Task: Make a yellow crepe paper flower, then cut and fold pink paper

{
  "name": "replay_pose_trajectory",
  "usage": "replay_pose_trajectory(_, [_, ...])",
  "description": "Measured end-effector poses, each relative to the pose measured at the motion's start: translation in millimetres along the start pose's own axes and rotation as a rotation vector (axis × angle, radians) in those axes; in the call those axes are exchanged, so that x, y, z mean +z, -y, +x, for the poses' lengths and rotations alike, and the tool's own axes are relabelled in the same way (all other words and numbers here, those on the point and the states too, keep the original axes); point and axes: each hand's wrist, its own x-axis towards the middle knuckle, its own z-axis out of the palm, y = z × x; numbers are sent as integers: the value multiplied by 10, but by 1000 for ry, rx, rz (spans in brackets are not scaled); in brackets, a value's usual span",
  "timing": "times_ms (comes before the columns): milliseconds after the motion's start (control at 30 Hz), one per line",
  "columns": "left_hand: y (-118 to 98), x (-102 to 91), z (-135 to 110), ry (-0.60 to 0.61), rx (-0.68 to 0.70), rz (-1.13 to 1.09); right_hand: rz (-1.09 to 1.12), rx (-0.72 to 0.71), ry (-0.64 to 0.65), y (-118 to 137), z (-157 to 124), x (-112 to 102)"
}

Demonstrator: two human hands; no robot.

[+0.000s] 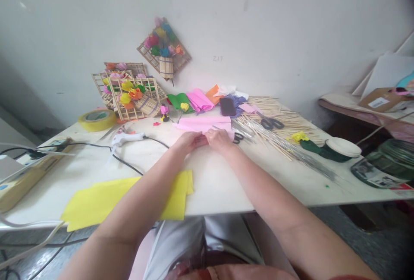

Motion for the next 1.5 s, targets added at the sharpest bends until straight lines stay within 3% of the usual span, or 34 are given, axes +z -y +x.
replay_pose_trajectory(267, [61,-50,81,-33,162,-49,31,149,-25,-155,-16,-51])
replay_pose_trajectory(467, [82,-11,31,-54,240,-46,128,169,-73,-241,-12,-63])
replay_pose_trajectory(600, [85,7,12,-53,246,-23,133,454,-159,-403,-36,-114])
replay_pose_trajectory(667, [85,2,16,-49,242,-15,83,590,-123,-498,-49,-119])
replay_pose_trajectory(733, [86,-9,26,-43,230,-7,64,638,-53,-560,-55,-99])
replay_pose_trajectory(833, [90,-28,39,-30,201,5,81,619,35,-569,-41,-48])
replay_pose_trajectory(1067, [87,-48,64,-74,122,24,58,453,-4,-473,200,25])
replay_pose_trajectory(1300, [55,9,21,-137,73,61,84,408,212,-537,574,12])
replay_pose_trajectory(1433, [54,31,9,-155,79,57,0,444,298,-654,545,-146])
replay_pose_trajectory(1500, [58,34,13,-164,87,59,-24,423,413,-701,470,-230])
